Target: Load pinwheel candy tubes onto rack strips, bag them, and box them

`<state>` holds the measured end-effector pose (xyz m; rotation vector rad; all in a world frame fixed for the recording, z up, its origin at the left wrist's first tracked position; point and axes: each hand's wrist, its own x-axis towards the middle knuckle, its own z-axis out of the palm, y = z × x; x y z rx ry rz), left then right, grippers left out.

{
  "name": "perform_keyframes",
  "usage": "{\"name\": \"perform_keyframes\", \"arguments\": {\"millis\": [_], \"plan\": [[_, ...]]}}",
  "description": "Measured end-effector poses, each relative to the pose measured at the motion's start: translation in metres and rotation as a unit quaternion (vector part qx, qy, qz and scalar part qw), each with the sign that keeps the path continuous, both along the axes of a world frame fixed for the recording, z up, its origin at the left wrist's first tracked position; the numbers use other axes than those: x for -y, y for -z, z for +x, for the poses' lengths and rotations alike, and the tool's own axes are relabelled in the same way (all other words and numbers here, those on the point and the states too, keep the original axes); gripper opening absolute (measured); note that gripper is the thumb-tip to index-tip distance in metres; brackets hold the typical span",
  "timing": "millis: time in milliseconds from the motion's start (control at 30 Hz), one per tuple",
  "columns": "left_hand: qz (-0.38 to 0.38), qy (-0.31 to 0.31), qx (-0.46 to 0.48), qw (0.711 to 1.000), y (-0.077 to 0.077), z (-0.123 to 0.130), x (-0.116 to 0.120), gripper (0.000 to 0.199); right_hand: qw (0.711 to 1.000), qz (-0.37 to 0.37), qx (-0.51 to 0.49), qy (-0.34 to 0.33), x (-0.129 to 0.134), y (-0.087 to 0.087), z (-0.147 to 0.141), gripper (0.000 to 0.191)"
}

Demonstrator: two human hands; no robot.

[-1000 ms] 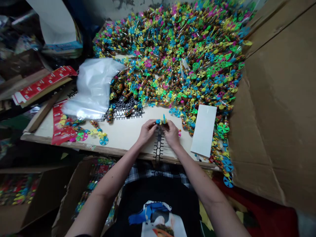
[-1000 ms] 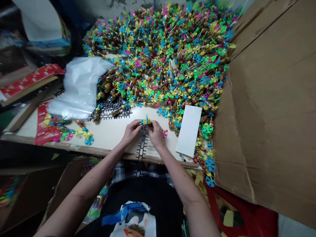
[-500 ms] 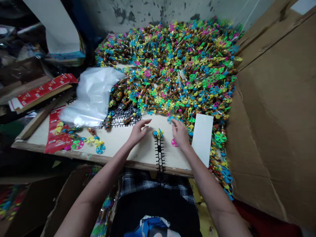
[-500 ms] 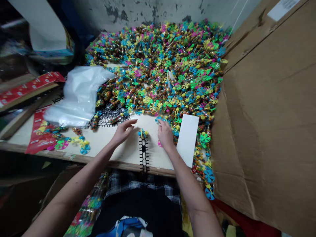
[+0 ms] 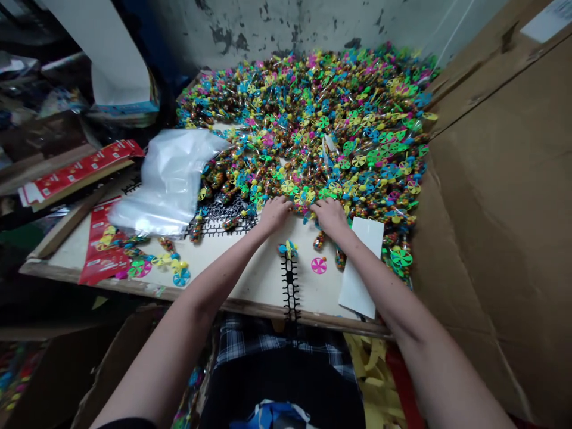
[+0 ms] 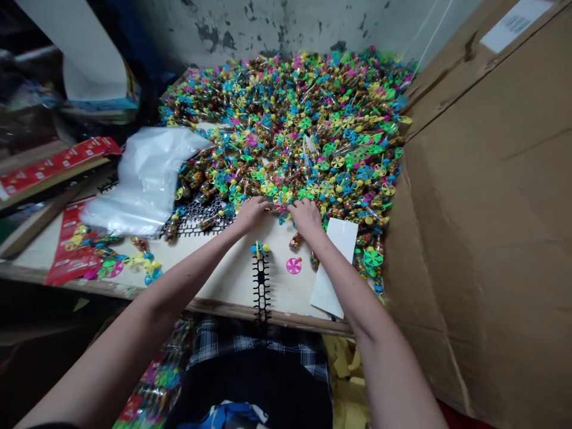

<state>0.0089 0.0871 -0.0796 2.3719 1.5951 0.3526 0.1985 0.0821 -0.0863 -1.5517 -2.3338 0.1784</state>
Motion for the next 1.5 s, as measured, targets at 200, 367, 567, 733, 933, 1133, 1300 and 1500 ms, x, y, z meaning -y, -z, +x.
{"name": "perform_keyframes", "arguments": {"millis": [200, 367, 567, 733, 933, 1133, 1300, 1500], "plan": [[0.016, -0.057, 0.108, 0.992, -0.020, -0.041, 0.036, 0.039, 0.975, -0.030, -0.217, 0.045, 0.054, -0.017, -0.003, 0.021], [-0.059, -0.073, 0.125, 0.988, -0.018, -0.076, 0.083, 0.034, 0.922, -0.130, -0.358, 0.065, 0.114, -0.007, -0.018, 0.019], [-0.137, 0.012, 0.110, 0.984, -0.002, -0.086, 0.114, 0.037, 0.933, -0.087, -0.344, 0.068, 0.142, 0.013, -0.032, 0.017], [-0.151, 0.048, 0.047, 0.986, -0.007, -0.092, 0.108, 0.048, 0.931, -0.080, -0.344, 0.091, 0.145, 0.022, -0.032, 0.019], [-0.012, 0.119, -0.089, 0.989, -0.013, -0.089, 0.097, 0.025, 0.928, -0.071, -0.351, 0.107, 0.146, 0.026, -0.034, 0.020], [0.002, 0.149, -0.045, 0.988, -0.004, -0.104, 0.100, 0.020, 0.930, -0.055, -0.349, 0.099, 0.148, 0.027, -0.033, 0.022], [-0.018, 0.040, 0.173, 0.984, 0.005, -0.098, 0.131, 0.023, 0.929, -0.073, -0.349, 0.100, 0.149, 0.024, -0.037, 0.027], [-0.028, -0.021, 0.322, 0.946, 0.017, -0.048, 0.159, 0.016, 0.920, -0.122, -0.367, 0.068, 0.150, 0.015, -0.046, 0.022]]}}
